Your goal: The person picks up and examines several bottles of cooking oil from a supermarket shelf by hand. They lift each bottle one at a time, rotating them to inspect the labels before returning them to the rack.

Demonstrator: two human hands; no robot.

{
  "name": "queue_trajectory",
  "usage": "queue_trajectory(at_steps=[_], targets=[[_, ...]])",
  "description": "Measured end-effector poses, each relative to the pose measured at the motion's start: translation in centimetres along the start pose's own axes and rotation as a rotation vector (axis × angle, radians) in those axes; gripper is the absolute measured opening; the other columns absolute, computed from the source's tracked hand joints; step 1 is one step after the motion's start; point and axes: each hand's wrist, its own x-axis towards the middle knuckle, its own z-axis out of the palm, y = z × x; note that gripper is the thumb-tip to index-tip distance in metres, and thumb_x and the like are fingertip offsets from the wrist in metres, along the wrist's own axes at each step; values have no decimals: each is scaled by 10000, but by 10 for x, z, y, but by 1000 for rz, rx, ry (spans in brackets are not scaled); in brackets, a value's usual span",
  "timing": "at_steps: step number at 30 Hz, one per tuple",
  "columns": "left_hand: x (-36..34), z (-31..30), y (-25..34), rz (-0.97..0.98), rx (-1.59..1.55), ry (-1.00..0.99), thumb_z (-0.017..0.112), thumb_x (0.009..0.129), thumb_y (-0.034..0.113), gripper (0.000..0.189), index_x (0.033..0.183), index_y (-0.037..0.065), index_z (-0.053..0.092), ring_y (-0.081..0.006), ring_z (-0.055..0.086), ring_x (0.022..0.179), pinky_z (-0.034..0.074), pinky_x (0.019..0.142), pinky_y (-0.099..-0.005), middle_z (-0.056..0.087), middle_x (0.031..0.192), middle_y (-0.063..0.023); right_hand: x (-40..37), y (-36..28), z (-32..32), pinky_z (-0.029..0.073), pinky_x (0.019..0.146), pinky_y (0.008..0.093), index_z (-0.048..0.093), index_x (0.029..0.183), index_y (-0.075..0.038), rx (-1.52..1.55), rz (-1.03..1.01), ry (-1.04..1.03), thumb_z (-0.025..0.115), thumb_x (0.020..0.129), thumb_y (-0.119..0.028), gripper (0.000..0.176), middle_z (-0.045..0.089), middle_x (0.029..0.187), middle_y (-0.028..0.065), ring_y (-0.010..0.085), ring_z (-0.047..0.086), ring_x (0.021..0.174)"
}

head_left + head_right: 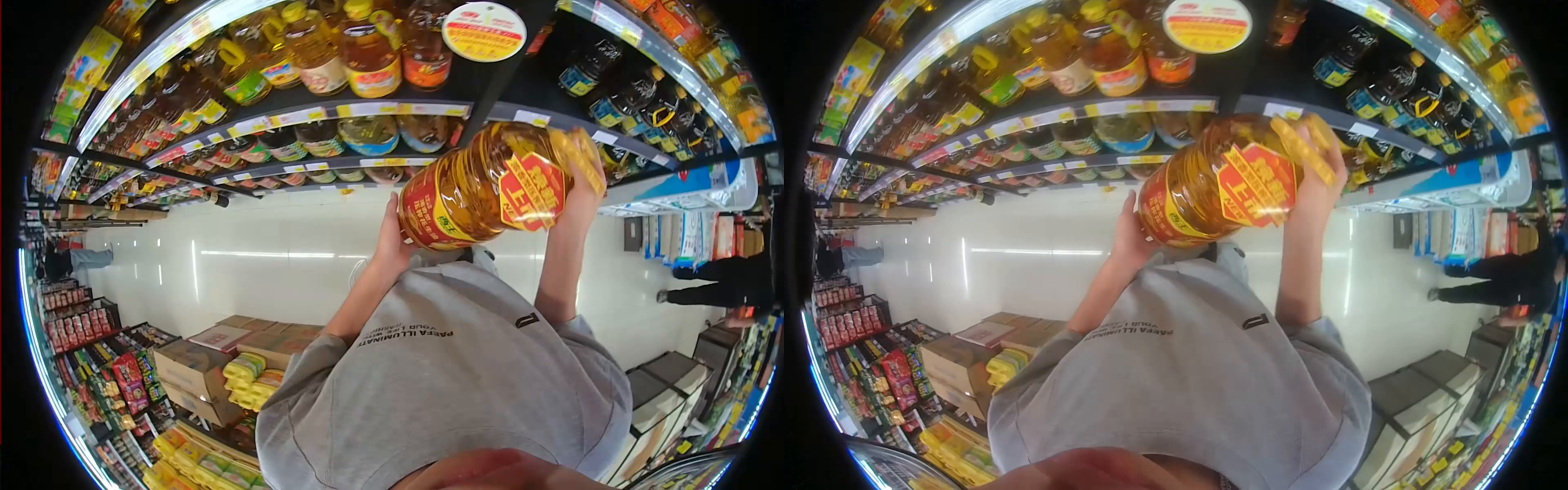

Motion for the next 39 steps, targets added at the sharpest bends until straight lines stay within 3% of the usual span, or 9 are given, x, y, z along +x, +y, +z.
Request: queue_trajectory(at_steps=[7, 9, 20, 23, 26, 29, 31, 37, 39], targets=[[-27, -106, 8, 288, -116, -234, 336, 983, 610, 631, 1344, 121, 508, -245, 561, 1186, 493, 965, -504, 536, 1365, -109, -49, -48, 95, 534, 939, 403, 526, 1297, 42, 185, 106, -319, 528, 940, -89, 380, 604, 1244, 168, 282, 625, 1109], [4, -104, -10, 994, 210, -130, 380, 994, 546, 601, 1429, 133, 414, -258, 516, 1266, 464, 1029, -494, 473, 1427, -120, -68, -66, 131, 558, 891, 388, 559, 1260, 40, 146, 123, -270, 566, 929, -99, 359, 638, 1178, 164, 270, 658, 1042], [-54, -103, 95, 1392, 280, -256, 410, 1004, 468, 569, 1459, 129, 361, -255, 503, 1284, 449, 1059, -465, 457, 1441, -117, -54, -90, 238, 542, 848, 321, 628, 1161, 0, 57, 70, -460, 658, 900, -137, 297, 669, 1111, 89, 192, 662, 979], [-58, -101, 138, 1476, 289, -253, 419, 1007, 444, 564, 1467, 128, 345, -254, 498, 1289, 444, 1068, -457, 453, 1445, -116, -28, -126, 269, 537, 865, 306, 612, 1166, -16, 360, -51, -637, 661, 918, -223, 326, 663, 1095, 93, 199, 643, 1009], [-110, -63, 238, 1240, -200, -355, 409, 1019, 379, 498, 1432, 102, 392, -248, 512, 1274, 464, 1042, -417, 463, 1437, -99, 6, -161, 296, 553, 842, 319, 596, 1205, -15, 394, -154, -693, 648, 930, -261, 373, 666, 1116, 92, 215, 660, 996], [-158, -17, 316, 1243, -224, -255, 384, 1027, 395, 472, 1376, 86, 460, -243, 563, 1210, 489, 995, -414, 531, 1370, -101, 22, -176, 324, 570, 856, 400, 580, 1236, 8, 357, -401, -459, 570, 963, -310, 420, 663, 1160, 157, 309, 675, 996], [-168, 0, 358, 1282, -224, -343, 385, 1026, 418, 469, 1329, 82, 507, -239, 585, 1175, 495, 982, -420, 583, 1311, -104, 45, -171, 333, 548, 789, 357, 635, 1063, -21, 589, -317, -639, 611, 924, -235, 257, 684, 1021, 91, 239, 670, 918], [-160, 30, 461, 1252, -118, -269, 415, 1015, 408, 461, 1281, 42, 504, -250, 620, 1100, 487, 971, -431, 620, 1203, -132, 74, -145, 378, 520, 911, 432, 634, 1066, -11, 758, -215, -484, 517, 955, -291, 323, 672, 1070, 120, 283, 643, 1004], [-145, 29, 498, 1300, -85, -323, 383, 1026, 366, 427, 1285, 42, 489, -263, 605, 1103, 505, 938, -439, 612, 1193, -128, 108, -125, 393, 571, 810, 401, 600, 1134, -1, 823, -204, -585, 465, 981, -311, 370, 673, 1092, 140, 287, 664, 989]])
